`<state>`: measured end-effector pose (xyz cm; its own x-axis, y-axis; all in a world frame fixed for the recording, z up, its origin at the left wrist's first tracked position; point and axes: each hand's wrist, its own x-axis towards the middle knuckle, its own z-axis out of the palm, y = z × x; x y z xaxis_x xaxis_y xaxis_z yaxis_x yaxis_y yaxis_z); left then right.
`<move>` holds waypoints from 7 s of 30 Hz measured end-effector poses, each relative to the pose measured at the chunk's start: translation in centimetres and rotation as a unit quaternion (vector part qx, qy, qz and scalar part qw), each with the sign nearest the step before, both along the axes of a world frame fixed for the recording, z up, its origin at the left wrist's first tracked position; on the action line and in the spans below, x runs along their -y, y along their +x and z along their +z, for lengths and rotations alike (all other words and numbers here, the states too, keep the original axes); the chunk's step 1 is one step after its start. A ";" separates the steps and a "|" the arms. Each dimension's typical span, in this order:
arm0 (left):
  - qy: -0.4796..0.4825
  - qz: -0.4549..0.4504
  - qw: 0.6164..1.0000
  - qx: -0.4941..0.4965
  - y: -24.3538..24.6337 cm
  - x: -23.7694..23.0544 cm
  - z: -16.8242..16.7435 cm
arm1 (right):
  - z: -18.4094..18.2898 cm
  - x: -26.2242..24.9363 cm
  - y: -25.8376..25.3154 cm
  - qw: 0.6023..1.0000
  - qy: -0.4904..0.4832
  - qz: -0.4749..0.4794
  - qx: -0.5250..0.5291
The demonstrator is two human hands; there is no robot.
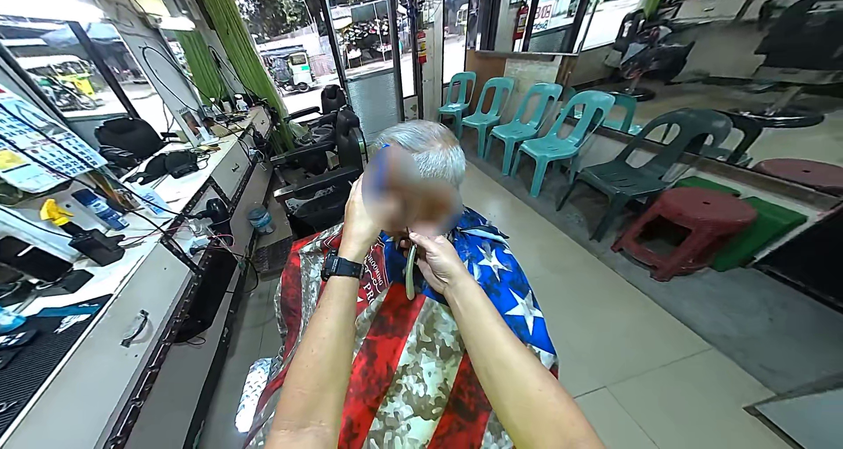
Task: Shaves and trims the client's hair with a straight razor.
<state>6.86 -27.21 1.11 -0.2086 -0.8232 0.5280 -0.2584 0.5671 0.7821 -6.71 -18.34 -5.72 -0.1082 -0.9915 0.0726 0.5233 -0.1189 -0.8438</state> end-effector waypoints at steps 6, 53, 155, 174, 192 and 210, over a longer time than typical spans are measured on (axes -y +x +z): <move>0.002 -0.003 1.000 0.001 0.0 0.0 0.1 | -0.3 0.1 -0.2 1.000 -0.004 0.005 -0.014; -0.005 -0.006 1.000 0.004 0.1 0.5 -0.1 | -0.2 0.3 -0.4 1.000 0.010 0.001 0.014; 0.218 0.045 0.741 -0.634 -18.7 -8.1 -4.3 | 17.9 3.2 -17.4 0.567 -0.179 0.253 -0.764; 0.228 0.060 0.743 -0.626 -18.3 -7.8 -4.1 | 17.6 4.7 -17.6 0.586 -0.199 0.247 -0.746; 0.217 0.055 0.744 -0.630 -18.7 -8.0 -4.6 | 17.7 4.1 -17.4 0.551 -0.207 0.265 -0.764; 0.214 0.046 0.749 -0.626 -18.5 -7.8 -4.8 | 17.7 4.6 -17.1 0.567 -0.204 0.251 -0.757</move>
<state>-11.61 -19.42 -3.68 0.2969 -0.9534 -0.0530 0.8060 0.2204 0.5494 -23.83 -22.97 11.97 0.6742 -0.7361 -0.0600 -0.7100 -0.6236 -0.3272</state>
